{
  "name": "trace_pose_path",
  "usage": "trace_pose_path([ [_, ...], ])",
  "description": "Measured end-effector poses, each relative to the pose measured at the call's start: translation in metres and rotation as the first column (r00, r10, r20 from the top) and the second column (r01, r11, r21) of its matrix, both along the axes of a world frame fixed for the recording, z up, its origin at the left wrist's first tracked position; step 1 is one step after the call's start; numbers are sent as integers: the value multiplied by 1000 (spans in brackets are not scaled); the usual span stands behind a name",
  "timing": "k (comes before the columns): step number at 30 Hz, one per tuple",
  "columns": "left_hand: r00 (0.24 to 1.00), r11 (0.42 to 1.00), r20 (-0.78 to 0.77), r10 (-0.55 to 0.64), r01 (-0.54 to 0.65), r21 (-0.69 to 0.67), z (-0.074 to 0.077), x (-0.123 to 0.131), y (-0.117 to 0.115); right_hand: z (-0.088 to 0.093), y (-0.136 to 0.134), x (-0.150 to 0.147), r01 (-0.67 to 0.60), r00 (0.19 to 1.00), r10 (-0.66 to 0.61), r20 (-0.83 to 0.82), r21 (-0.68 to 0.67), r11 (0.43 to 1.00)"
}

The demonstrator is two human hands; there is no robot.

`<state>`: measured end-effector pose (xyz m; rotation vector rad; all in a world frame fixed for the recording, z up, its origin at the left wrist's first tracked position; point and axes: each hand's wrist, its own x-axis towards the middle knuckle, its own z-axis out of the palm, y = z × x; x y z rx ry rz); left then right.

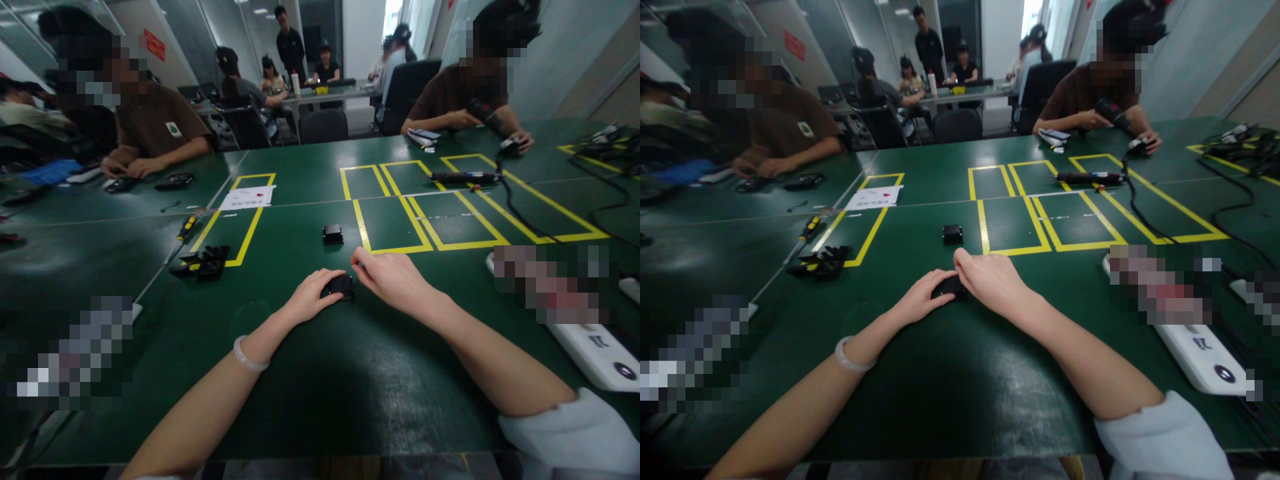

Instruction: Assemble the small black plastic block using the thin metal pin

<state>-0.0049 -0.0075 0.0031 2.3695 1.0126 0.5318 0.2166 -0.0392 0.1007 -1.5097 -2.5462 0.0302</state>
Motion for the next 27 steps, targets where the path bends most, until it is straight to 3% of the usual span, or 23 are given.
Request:
trace_pose_path([
  [16, 1000, 1000, -3, -1, 1, 16, -2, 0, 1, -2, -2, 1, -28, 998, 29, -56, 18, 999],
  [27, 1000, 1000, -4, -2, 2, 22, -5, -1, 2, 1, -5, -1, -33, 999, 32, 11, 27, 999],
])
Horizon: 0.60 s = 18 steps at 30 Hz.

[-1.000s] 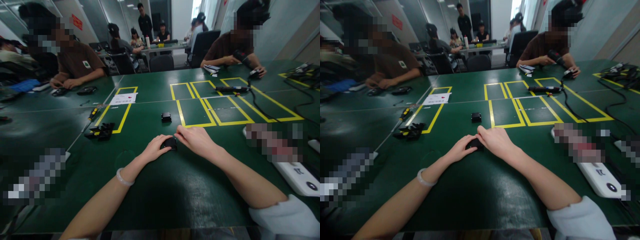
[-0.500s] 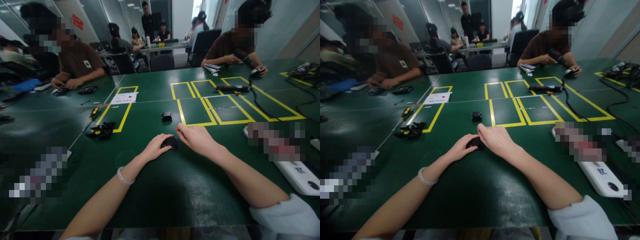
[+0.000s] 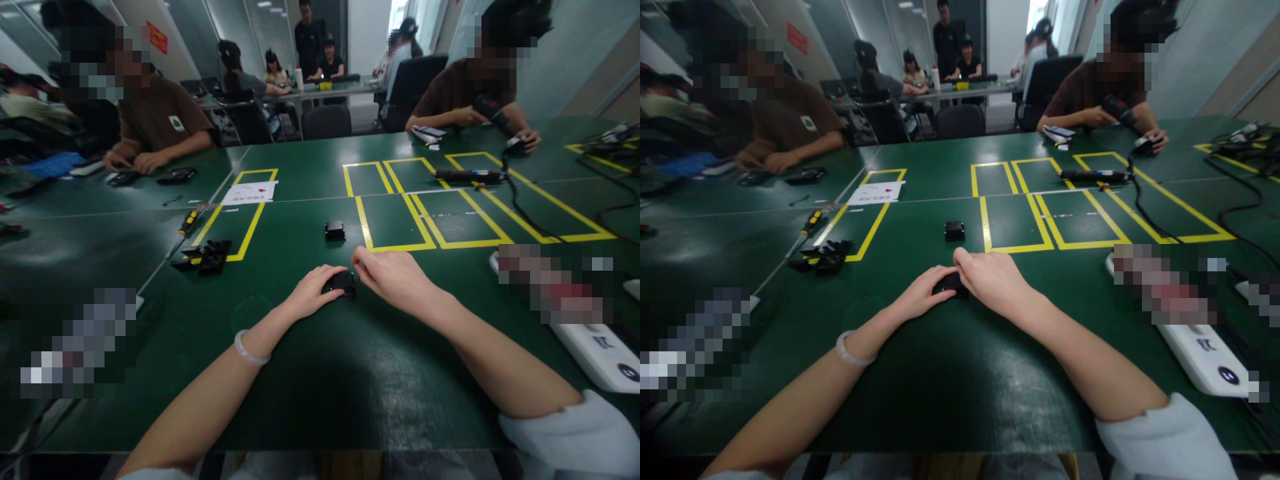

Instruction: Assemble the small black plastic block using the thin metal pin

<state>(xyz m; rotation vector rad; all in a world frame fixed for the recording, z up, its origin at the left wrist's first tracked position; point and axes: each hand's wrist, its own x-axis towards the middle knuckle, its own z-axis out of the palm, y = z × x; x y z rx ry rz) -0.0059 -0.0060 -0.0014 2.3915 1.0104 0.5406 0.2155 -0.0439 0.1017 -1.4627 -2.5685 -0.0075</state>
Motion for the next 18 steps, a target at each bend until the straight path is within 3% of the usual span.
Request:
trace_pose_path([
  [4, 1000, 1000, 2, -1, 1, 6, -1, 0, 0, 0, -1, 0, -19, 999, 19, -37, -5, 1000],
  [10, 1000, 1000, -6, -2, 2, 13, -3, 0, 1, -2, 1, -1, 12, 999, -12, 36, 6, 1000],
  [18, 1000, 1000, -15, -4, 4, 4, 0, 0, 1, -4, 0, 1, -9, 999, 10, -45, 21, 1000],
])
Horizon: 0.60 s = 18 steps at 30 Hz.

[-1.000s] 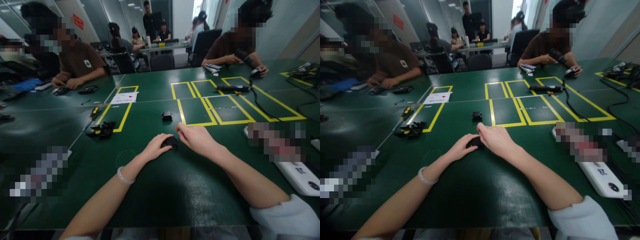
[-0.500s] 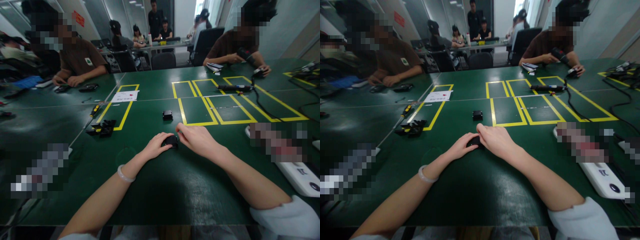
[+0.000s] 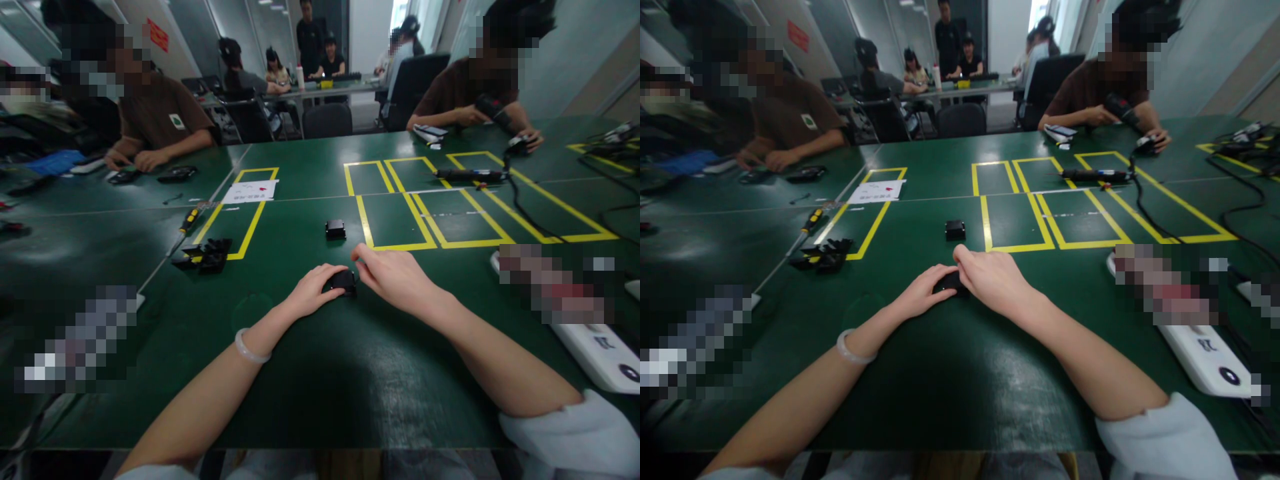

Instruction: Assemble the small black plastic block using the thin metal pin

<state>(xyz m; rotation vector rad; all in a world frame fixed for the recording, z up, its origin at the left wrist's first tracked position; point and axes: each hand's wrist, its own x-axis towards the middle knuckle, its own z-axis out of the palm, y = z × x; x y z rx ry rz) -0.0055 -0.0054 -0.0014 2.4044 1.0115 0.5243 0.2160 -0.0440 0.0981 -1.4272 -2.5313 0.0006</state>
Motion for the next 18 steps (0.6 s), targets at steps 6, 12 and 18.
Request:
trace_pose_path([
  [6, 1000, 1000, 0, 1, -1, 6, 0, 0, 0, 1, 1, -1, 25, 997, -24, 70, -13, 1000],
  [12, 1000, 1000, 5, 2, -2, 4, 2, 0, -1, -1, 1, 0, -3, 1000, 3, 9, -14, 1000],
  [18, 1000, 1000, 0, 8, -8, 2, 1, 1, -1, 1, 0, -1, 10, 999, -9, 34, -15, 1000],
])
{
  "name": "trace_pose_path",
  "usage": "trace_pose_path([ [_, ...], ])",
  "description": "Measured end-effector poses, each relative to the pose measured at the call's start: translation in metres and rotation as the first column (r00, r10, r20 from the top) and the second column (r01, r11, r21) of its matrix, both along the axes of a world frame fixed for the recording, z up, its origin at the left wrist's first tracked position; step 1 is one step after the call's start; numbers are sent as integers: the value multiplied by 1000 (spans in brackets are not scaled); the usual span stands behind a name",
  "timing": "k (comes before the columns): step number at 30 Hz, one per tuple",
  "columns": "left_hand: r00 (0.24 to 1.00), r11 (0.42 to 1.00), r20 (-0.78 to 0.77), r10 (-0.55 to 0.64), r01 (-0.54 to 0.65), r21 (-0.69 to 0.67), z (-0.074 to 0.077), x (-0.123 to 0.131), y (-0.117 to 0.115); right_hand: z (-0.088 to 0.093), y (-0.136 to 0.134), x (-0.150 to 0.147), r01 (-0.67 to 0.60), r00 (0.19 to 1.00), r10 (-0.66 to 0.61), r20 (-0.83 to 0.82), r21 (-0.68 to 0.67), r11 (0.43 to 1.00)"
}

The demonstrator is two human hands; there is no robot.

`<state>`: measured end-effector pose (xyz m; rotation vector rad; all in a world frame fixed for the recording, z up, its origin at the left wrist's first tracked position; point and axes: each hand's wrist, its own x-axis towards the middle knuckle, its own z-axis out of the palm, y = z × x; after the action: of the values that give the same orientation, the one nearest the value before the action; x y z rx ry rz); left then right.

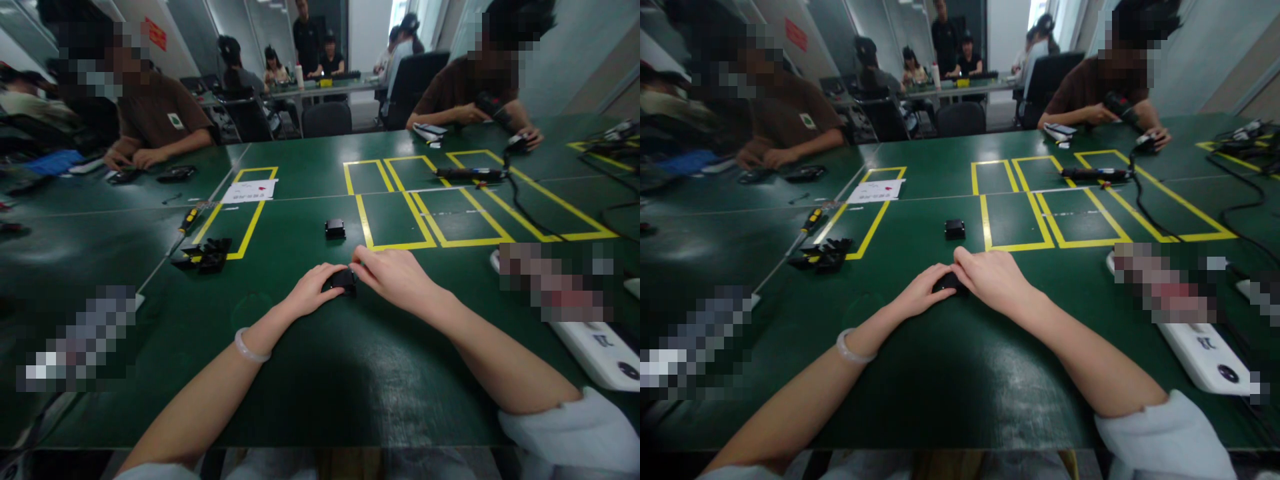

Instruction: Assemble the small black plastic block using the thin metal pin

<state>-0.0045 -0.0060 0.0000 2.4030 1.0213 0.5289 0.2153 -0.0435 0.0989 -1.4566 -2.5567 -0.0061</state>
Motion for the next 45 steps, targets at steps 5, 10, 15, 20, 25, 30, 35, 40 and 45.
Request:
trace_pose_path([
  [5, 1000, 1000, -3, -5, 5, -6, 2, 0, -1, 0, 1, 0, 12, 1000, -12, 12, -8, 1000],
  [10, 1000, 1000, 0, -4, 4, -3, 2, -1, -1, 1, 0, 1, 0, 1000, -1, -23, -19, 1000],
  [15, 1000, 1000, -3, 3, -3, -4, 0, -1, 0, 5, -2, 0, 7, 1000, -7, 15, -27, 1000],
  [20, 1000, 1000, -1, -5, 5, -8, 2, 0, -1, 4, -1, -1, 12, 1000, -11, 7, -34, 999],
  [25, 1000, 1000, 5, 4, -4, -11, 3, 0, -1, 3, -1, 1, -17, 999, 16, -29, -33, 999],
  [30, 1000, 1000, -6, -4, 4, -2, 3, 1, -1, 4, -2, 0, -4, 1000, 4, -7, -36, 999],
  [35, 1000, 1000, 5, -10, 10, 3, 3, 0, -1, 3, -1, -1, 7, 1000, -7, -1, -41, 999],
  [40, 1000, 1000, 8, -9, 9, -9, 4, 0, -2, 3, -2, 1, -22, 999, 21, -49, -27, 999],
  [45, 1000, 1000, -7, -3, 3, -9, 3, 0, -1, 2, -1, 0, -15, 1000, 14, -20, -28, 999],
])
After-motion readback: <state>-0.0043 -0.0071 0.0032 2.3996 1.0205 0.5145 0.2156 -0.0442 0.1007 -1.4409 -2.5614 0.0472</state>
